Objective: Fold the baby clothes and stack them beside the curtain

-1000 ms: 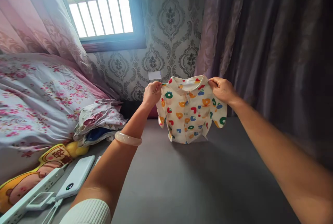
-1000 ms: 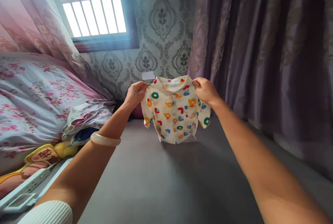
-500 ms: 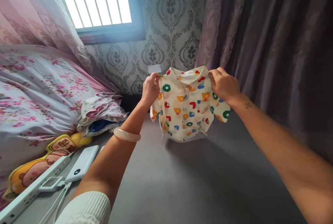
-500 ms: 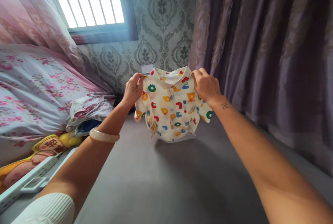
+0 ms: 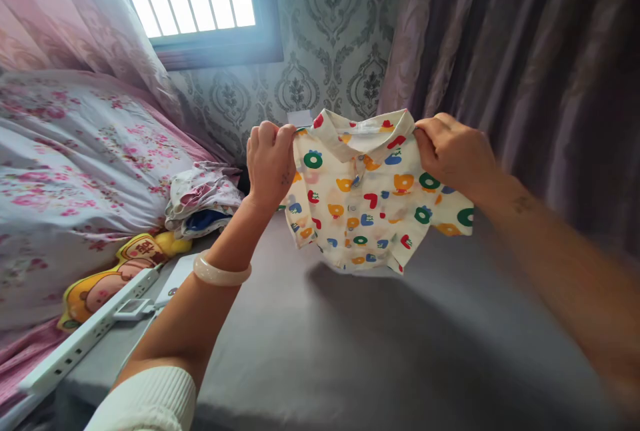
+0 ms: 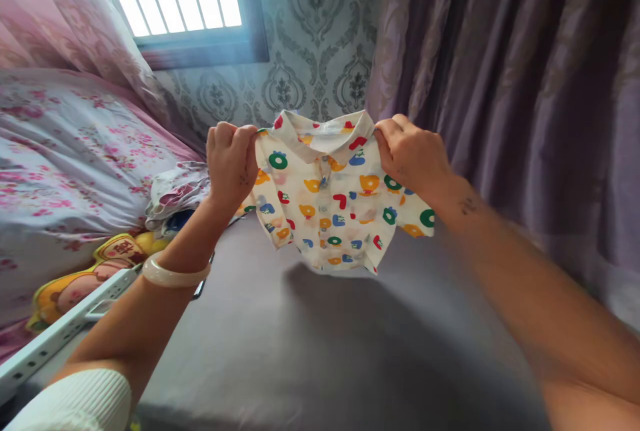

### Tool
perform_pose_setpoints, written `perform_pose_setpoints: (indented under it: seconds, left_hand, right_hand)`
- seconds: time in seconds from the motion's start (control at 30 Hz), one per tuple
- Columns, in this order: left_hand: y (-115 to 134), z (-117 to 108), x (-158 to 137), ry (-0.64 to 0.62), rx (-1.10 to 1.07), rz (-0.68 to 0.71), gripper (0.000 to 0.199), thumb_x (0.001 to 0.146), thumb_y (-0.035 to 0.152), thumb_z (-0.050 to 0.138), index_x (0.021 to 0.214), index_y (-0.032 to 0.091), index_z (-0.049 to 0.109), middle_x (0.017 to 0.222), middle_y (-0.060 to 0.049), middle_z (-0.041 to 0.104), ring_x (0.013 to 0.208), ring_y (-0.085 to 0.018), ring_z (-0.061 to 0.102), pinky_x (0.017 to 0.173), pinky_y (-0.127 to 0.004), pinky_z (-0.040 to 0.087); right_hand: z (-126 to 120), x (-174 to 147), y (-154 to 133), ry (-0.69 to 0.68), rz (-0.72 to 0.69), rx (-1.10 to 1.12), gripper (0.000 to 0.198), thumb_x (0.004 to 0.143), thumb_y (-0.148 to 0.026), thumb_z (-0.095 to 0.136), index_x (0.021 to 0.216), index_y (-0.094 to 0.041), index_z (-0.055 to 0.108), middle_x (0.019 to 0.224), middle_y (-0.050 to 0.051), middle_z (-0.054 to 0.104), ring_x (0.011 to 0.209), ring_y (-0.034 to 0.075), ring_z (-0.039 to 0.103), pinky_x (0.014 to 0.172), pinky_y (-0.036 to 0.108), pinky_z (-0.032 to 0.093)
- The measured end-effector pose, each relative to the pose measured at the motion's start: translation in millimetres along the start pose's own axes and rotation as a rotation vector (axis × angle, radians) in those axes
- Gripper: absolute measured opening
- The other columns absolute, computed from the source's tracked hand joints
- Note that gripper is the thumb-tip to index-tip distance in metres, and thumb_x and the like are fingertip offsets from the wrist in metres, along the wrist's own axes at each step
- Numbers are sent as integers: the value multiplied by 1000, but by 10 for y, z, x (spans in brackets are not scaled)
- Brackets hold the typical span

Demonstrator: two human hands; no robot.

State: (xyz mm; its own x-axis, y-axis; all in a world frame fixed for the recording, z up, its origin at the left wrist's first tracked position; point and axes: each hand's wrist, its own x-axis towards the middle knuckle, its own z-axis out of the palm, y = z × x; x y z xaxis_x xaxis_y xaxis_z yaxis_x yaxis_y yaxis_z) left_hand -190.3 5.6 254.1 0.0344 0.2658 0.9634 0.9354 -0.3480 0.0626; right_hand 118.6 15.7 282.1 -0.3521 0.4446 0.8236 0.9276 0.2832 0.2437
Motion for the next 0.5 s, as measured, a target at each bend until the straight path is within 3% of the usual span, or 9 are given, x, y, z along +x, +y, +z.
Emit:
perform_pose_setpoints:
  seconds: [0.17,0.33,0.4,0.5]
  left_hand:
    - [99,-435,53,-6,11,12,30,99,41,36,105,21,58,104,-9,52,114,-27,47,101,-47,34]
    - [190,-797,195,-14,64,35,30,99,39,36,100,20,60,103,-9,51,110,-26,46,104,-49,32]
    - [169,-822,236,-50,24,37,28,98,39,39,100,20,59,103,-8,52,111,-26,45,105,-50,30]
    - [53,-681,216,-113,-54,41,23,96,39,45,100,20,58,101,-7,54,113,-26,45,106,-49,31]
  right_hand:
    - [-326,-47,-41,95,-89,22,40,100,-35,29,109,-16,63,101,9,66,89,20,63,69,29,44]
    - [-568,40,-32,78,-157,143,38,99,-34,32,110,-15,63,107,11,67,103,21,61,86,34,45]
    - [-564,89,-14,54,-166,186,36,98,-33,35,108,-16,64,106,10,68,104,22,61,89,35,45]
    - [-428,114,-7,-13,-182,257,32,95,-32,39,104,-16,66,102,10,69,99,22,62,87,34,45]
